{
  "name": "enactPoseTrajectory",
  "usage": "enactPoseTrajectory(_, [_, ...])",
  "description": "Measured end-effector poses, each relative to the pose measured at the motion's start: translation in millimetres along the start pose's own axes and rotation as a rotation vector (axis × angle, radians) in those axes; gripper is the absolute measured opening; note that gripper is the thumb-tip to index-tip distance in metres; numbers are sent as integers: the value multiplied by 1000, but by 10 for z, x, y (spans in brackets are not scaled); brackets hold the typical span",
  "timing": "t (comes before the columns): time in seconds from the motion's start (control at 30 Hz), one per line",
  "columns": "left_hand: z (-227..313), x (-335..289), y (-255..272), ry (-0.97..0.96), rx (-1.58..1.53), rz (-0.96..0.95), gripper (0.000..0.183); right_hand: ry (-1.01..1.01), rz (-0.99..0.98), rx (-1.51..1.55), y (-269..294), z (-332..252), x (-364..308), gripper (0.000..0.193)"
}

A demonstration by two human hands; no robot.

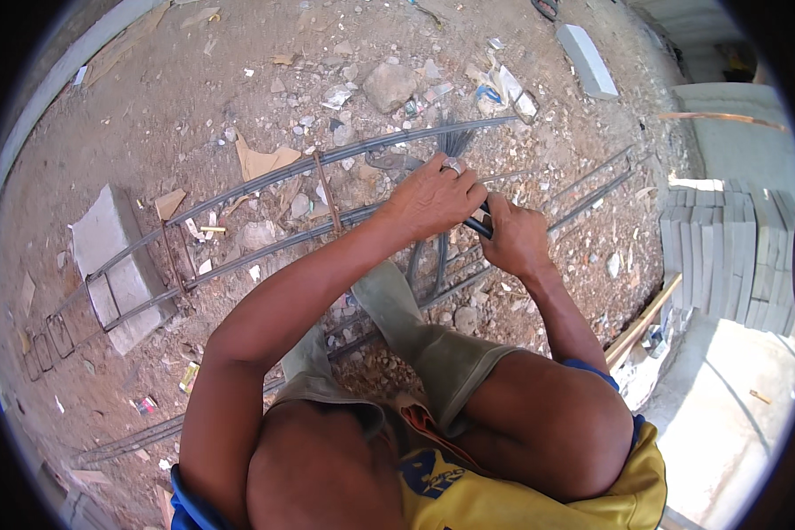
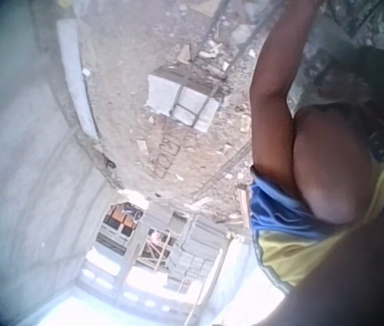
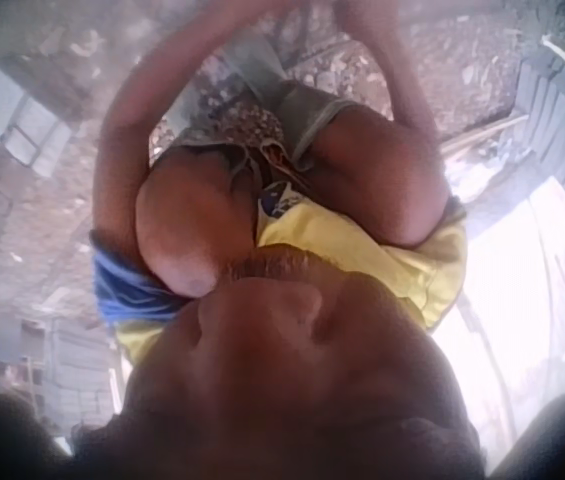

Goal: The person secures rebar together with wire using pliers while sitting on the ground at a construction site.

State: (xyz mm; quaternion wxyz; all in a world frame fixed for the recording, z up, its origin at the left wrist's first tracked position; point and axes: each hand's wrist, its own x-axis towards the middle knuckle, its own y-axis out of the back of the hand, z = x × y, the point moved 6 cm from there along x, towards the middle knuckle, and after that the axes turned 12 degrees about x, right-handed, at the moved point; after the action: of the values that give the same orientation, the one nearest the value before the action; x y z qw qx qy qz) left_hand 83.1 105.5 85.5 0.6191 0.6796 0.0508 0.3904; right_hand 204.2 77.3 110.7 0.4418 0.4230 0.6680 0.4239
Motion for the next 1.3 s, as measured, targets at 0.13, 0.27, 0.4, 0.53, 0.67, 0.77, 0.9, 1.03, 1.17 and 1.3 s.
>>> enactPoseTrajectory(0.13, [-114, 119, -42, 8, 67, -32, 10, 118, 63, 9, 7, 141, 180, 31])
enactPoseTrajectory(0.27, [-205, 254, -155, 37, 49, -188, 11, 251, 96, -2, 20, 298, 380, 32])
enactPoseTrajectory(0.4, [-292, 268, -190, 64, 27, -180, 11, 287, 105, 9, 50, 286, 466, 35])
enactPoseTrajectory(0.53, [-220, 137, -231, 75, -2, -202, 10, 196, 31, 240, -99, 221, 309, 38])
enactPoseTrajectory(0.67, [-103, -61, -195, -72, -31, -209, 9, -448, -542, 1669, -540, 188, 8, 36])
enactPoseTrajectory(0.77, [-71, -191, -111, -164, 0, -118, 9, -513, -732, 1779, -587, 17, -147, 37])
enactPoseTrajectory(0.9, [-68, -232, 88, -193, 24, 6, 5, -240, -436, 1119, -465, -88, -151, 37])
enactPoseTrajectory(1.03, [-82, -136, 179, -186, -38, -149, 3, 5, -175, 150, -219, -270, -195, 27])
enactPoseTrajectory(1.17, [-110, -42, 47, -115, -135, -356, 6, 26, -86, -42, -151, -354, -194, 20])
enactPoseTrajectory(1.3, [-76, -99, -39, -81, -94, -276, 9, -15, -32, -23, -140, -311, -158, 30])
